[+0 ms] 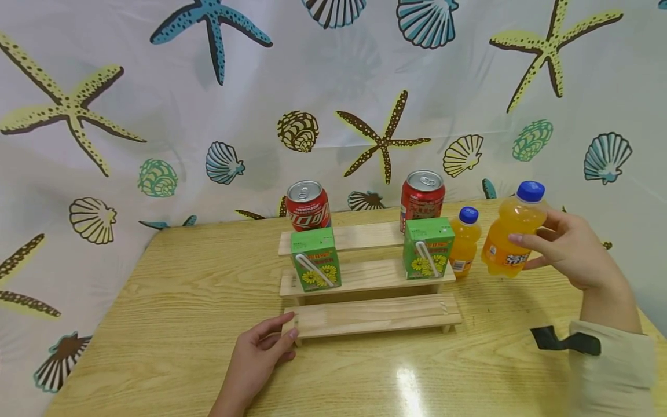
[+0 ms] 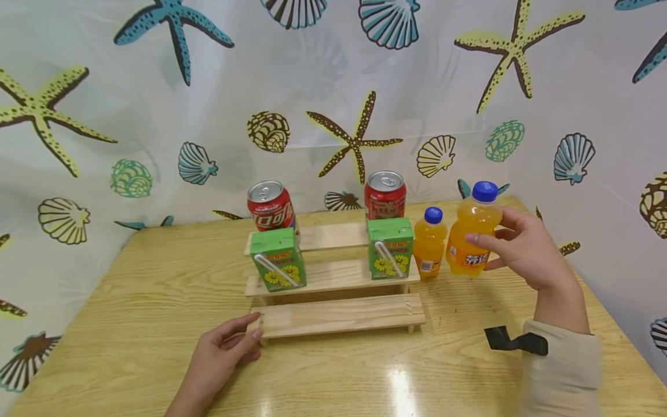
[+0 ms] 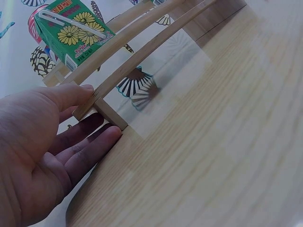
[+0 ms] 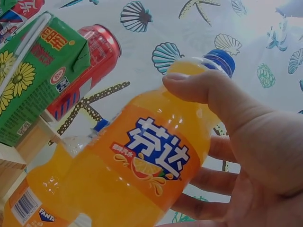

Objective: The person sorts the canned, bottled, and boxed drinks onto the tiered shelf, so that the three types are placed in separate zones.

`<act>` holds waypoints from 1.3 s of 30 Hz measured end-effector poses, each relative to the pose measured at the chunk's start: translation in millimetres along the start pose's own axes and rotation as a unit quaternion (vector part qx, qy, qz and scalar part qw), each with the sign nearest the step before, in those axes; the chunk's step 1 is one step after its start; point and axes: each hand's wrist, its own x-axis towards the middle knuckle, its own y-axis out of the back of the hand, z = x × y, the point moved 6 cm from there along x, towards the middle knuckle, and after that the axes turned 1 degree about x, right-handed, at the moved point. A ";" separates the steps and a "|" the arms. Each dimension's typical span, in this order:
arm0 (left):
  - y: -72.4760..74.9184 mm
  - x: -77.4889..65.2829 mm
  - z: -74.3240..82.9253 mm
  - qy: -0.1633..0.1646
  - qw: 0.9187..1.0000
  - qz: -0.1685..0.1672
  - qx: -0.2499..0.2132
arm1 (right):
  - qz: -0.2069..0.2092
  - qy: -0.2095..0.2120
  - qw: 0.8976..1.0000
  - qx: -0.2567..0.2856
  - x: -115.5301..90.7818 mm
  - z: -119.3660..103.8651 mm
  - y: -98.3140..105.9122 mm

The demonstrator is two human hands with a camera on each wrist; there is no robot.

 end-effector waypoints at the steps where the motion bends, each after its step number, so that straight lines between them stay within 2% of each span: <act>1: 0.0 0.0 0.1 0.000 1.000 0.001 0.000 | -0.003 0.004 1.000 0.001 -0.4 -1.2 -0.5; 11: 0.3 -0.6 0.8 0.002 1.000 0.002 -0.002 | -0.039 0.032 0.999 0.008 -2.3 -4.9 -5.0; 19: 0.6 -0.5 0.8 -0.003 1.000 -0.002 -0.002 | -0.078 0.082 0.992 0.061 -5.0 -11.1 -7.5; 23: 0.7 0.0 0.2 -0.004 1.000 -0.003 -0.002 | -0.090 0.100 0.989 0.069 -6.2 -14.4 -9.4; 39: 0.3 -0.3 0.9 -0.006 1.000 -0.001 0.001 | -0.173 0.153 0.965 0.126 -9.9 -30.4 -21.3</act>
